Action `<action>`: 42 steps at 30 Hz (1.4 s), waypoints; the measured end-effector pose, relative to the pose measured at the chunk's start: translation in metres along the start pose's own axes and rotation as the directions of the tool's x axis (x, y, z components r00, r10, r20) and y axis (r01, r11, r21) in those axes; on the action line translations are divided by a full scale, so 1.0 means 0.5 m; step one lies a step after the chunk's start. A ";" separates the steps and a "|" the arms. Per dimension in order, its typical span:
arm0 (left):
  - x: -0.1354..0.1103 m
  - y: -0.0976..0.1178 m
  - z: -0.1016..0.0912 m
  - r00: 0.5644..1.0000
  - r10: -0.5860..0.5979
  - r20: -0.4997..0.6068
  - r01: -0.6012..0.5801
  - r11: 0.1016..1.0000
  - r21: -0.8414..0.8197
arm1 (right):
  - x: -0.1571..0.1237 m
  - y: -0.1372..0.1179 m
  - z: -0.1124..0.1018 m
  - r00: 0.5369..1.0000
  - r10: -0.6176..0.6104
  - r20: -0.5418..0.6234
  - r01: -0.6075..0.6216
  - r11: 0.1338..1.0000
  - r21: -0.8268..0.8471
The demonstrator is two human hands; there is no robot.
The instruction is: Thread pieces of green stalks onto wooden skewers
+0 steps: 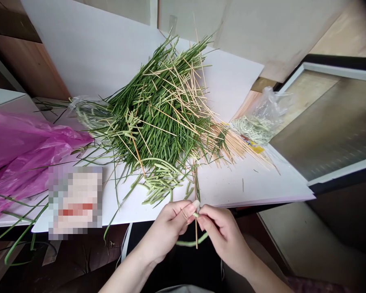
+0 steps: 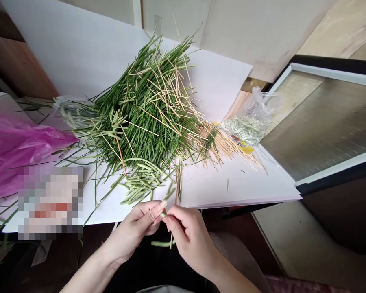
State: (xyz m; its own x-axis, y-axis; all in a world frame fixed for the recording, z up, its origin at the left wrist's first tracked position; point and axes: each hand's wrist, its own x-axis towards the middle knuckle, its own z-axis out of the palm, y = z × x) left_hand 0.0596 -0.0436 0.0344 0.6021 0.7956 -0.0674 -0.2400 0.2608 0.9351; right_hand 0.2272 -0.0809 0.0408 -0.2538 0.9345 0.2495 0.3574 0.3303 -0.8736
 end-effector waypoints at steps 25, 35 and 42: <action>0.007 0.011 -0.083 0.960 0.269 0.076 -0.209 0.510 0.835 | 0.002 0.038 -0.019 0.918 0.343 0.198 -0.345 0.938 -0.023; 0.008 0.010 -0.064 0.964 0.206 0.166 -0.261 0.639 0.723 | 0.018 0.037 -0.021 0.877 0.314 0.364 -0.420 0.869 0.262; 0.003 0.029 -0.089 0.953 0.301 0.041 -0.217 0.578 0.787 | 0.021 0.045 -0.045 0.884 0.300 0.359 -0.372 0.916 0.151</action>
State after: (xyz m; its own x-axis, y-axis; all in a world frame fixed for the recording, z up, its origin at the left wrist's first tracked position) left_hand 0.0230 -0.0143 0.0323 0.5328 0.8139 0.2318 0.3296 -0.4518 0.8290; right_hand 0.2527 -0.0606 0.0333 -0.4394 0.8776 -0.1918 0.2859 -0.0658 -0.9560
